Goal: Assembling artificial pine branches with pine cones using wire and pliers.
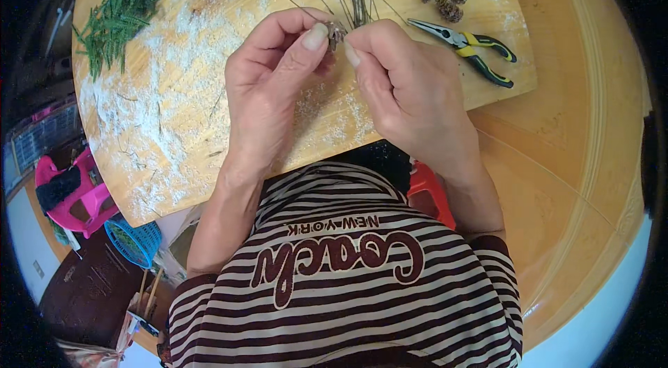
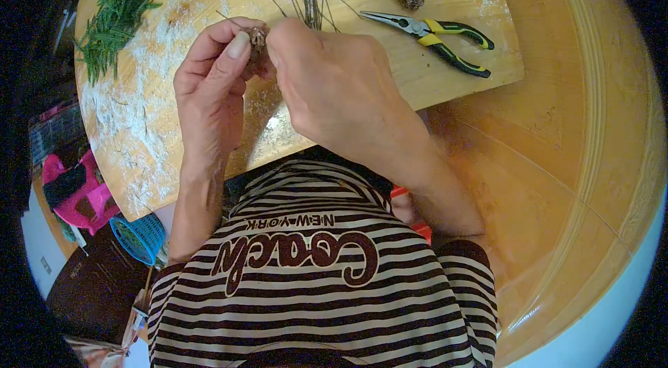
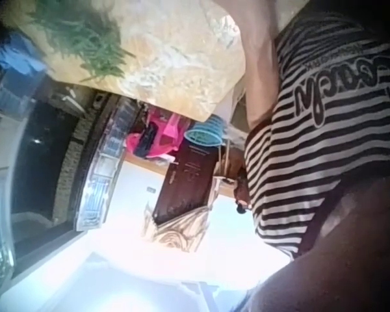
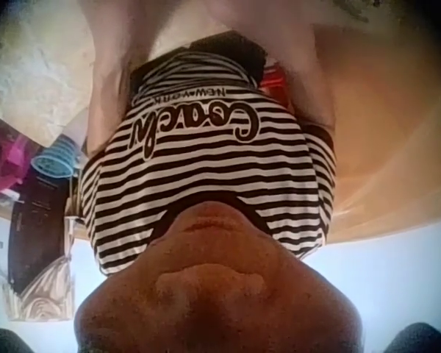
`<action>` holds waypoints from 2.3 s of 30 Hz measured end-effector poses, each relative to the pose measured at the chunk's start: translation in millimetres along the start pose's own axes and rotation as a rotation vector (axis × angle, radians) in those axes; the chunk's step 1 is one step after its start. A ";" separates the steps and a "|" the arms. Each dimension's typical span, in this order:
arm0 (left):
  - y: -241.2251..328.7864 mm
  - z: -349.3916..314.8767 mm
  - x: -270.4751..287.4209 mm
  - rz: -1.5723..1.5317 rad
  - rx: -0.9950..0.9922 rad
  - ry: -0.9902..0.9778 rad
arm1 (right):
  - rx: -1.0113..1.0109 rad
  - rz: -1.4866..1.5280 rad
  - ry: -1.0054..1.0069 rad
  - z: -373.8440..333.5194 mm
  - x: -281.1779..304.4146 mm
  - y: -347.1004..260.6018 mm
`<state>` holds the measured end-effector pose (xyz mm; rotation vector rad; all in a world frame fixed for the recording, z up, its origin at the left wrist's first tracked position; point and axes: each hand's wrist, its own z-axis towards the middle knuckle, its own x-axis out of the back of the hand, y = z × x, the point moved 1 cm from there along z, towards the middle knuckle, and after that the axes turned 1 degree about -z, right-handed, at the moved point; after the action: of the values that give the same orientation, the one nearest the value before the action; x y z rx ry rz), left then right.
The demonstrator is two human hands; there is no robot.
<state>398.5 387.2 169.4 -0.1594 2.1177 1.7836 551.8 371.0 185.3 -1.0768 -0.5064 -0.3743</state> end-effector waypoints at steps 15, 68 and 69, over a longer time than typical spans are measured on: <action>-13.3 2.5 9.2 -0.285 0.024 -0.141 | -0.027 -0.040 -0.050 -5.7 8.2 4.4; 0.0 -20.6 6.6 0.472 -0.186 -0.305 | -0.480 0.957 -0.305 1.8 4.7 21.7; -0.4 -20.7 6.9 0.468 -0.180 -0.311 | -0.482 0.994 -0.269 1.4 2.1 22.1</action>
<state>388.0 368.0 169.4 0.5781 1.8702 2.0874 564.8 381.7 170.7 -1.7101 -0.0598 0.5619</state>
